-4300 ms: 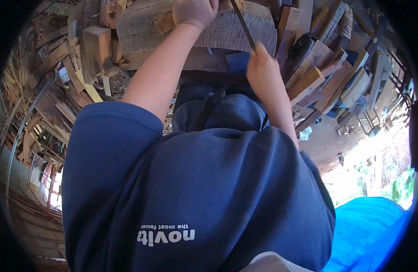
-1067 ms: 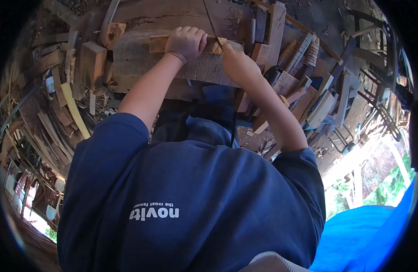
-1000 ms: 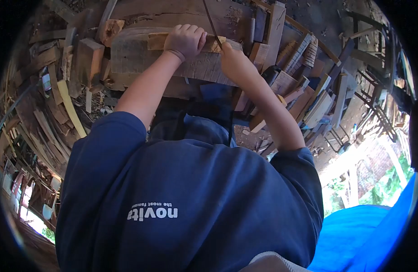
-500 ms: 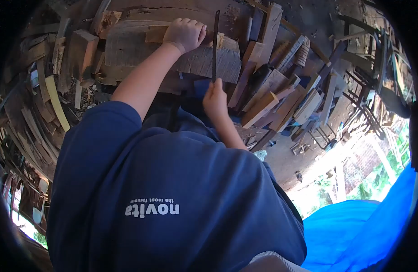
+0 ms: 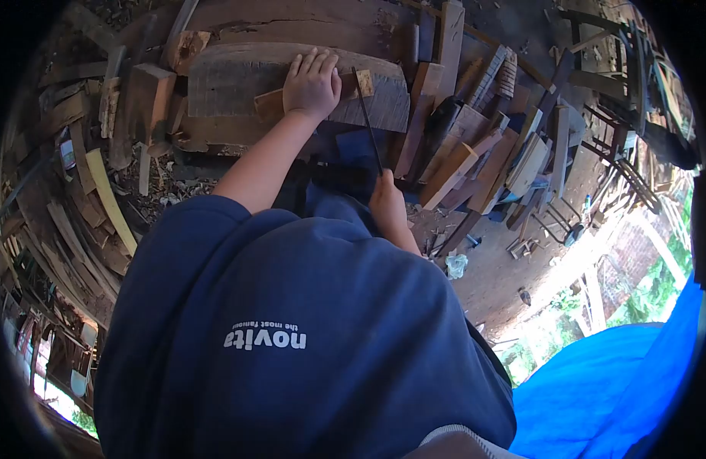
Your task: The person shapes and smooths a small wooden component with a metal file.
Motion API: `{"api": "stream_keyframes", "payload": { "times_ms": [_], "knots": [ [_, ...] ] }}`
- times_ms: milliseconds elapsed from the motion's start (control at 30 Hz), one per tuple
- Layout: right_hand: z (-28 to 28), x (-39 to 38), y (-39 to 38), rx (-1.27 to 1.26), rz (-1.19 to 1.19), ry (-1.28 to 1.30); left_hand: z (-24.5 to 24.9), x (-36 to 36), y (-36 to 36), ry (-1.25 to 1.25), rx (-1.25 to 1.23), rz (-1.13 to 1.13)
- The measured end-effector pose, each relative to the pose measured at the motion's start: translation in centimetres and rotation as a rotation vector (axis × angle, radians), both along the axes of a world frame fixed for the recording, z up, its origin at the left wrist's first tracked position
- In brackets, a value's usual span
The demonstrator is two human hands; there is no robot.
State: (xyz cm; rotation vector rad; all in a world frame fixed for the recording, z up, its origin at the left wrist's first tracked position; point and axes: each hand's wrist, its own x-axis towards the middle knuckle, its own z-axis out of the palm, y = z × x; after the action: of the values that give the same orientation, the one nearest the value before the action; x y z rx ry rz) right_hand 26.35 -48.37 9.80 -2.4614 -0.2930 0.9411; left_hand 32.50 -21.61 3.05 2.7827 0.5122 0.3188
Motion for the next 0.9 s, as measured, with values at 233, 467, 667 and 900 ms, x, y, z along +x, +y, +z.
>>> {"api": "stream_keyframes", "payload": {
  "times_ms": [233, 467, 667, 900],
  "knots": [
    [-4.0, 4.8, 6.9, 0.17, 0.033, -0.188, 0.4, -0.1, -0.1, 0.05, 0.1, -0.027],
    [-4.0, -0.7, 0.3, 0.071, 0.029, -0.123, -0.4, -0.1, -0.2, 0.017, 0.158, -0.042],
    [-4.1, 3.4, 5.3, 0.091, 0.073, -0.118, 1.6, 0.4, -0.2, 0.009, 0.146, -0.065],
    [-4.0, -1.5, -1.8, 0.11, 0.025, -0.114, -0.3, 0.0, 0.0, -0.006, 0.176, -0.06]
  ]
}}
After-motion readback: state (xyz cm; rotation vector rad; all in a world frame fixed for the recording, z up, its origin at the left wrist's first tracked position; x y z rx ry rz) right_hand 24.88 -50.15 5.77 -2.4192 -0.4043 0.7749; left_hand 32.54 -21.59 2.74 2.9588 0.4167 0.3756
